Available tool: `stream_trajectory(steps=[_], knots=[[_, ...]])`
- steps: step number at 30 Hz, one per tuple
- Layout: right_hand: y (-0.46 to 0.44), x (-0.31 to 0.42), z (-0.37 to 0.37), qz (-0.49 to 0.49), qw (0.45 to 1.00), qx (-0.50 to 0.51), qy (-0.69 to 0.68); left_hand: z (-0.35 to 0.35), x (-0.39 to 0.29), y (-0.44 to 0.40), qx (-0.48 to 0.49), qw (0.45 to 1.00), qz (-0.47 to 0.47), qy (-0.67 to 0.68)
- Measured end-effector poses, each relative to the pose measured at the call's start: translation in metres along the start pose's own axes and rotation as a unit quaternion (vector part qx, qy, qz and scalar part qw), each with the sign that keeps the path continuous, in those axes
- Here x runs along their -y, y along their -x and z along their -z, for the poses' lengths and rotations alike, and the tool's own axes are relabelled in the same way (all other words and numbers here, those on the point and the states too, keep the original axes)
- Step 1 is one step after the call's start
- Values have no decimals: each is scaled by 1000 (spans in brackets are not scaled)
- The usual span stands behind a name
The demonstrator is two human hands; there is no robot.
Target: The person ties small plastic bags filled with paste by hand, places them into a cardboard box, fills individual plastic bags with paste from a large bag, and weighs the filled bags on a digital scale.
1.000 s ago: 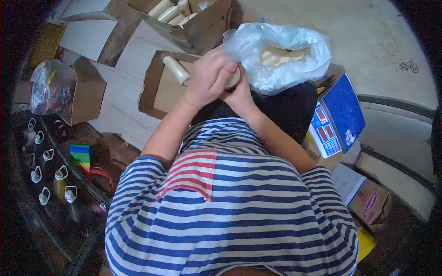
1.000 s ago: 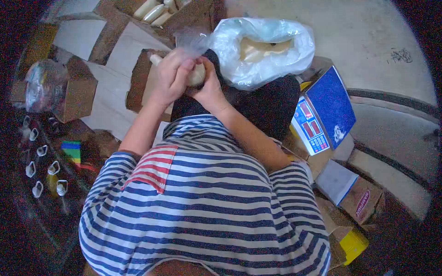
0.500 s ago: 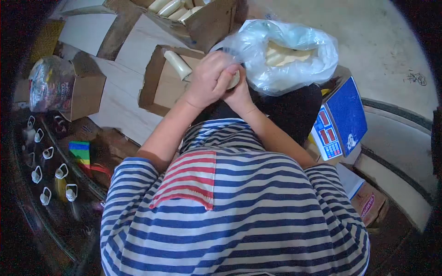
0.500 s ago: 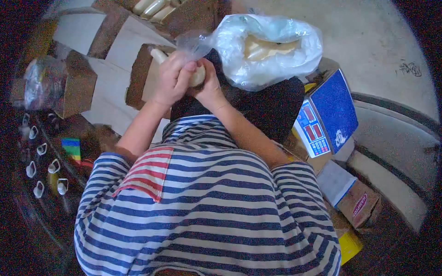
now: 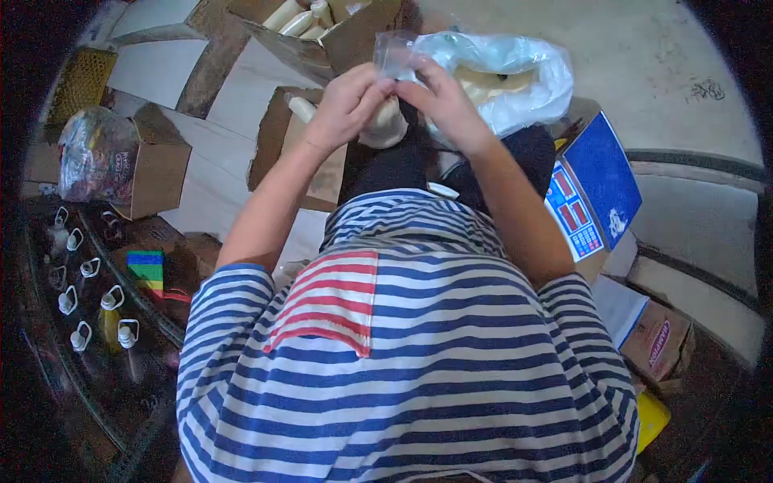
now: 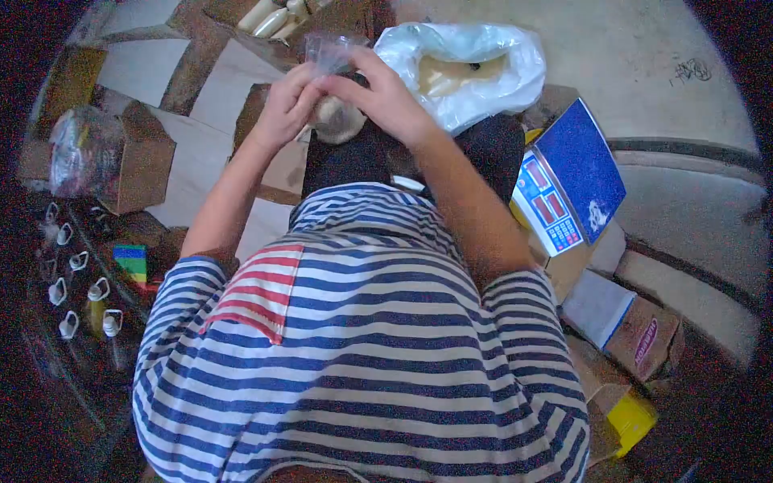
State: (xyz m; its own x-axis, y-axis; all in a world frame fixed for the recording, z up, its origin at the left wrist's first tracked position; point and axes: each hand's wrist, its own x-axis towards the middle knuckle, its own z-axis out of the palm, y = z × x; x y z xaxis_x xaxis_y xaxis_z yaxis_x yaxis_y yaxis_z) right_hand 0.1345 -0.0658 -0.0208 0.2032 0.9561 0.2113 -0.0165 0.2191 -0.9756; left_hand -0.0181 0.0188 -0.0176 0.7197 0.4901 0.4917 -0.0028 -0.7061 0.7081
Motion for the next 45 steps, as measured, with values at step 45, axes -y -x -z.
stream_trajectory(steps=[45], knots=[[-91,164,-10,242,964,6,108,-46,-13,9,-259,562,223,754]])
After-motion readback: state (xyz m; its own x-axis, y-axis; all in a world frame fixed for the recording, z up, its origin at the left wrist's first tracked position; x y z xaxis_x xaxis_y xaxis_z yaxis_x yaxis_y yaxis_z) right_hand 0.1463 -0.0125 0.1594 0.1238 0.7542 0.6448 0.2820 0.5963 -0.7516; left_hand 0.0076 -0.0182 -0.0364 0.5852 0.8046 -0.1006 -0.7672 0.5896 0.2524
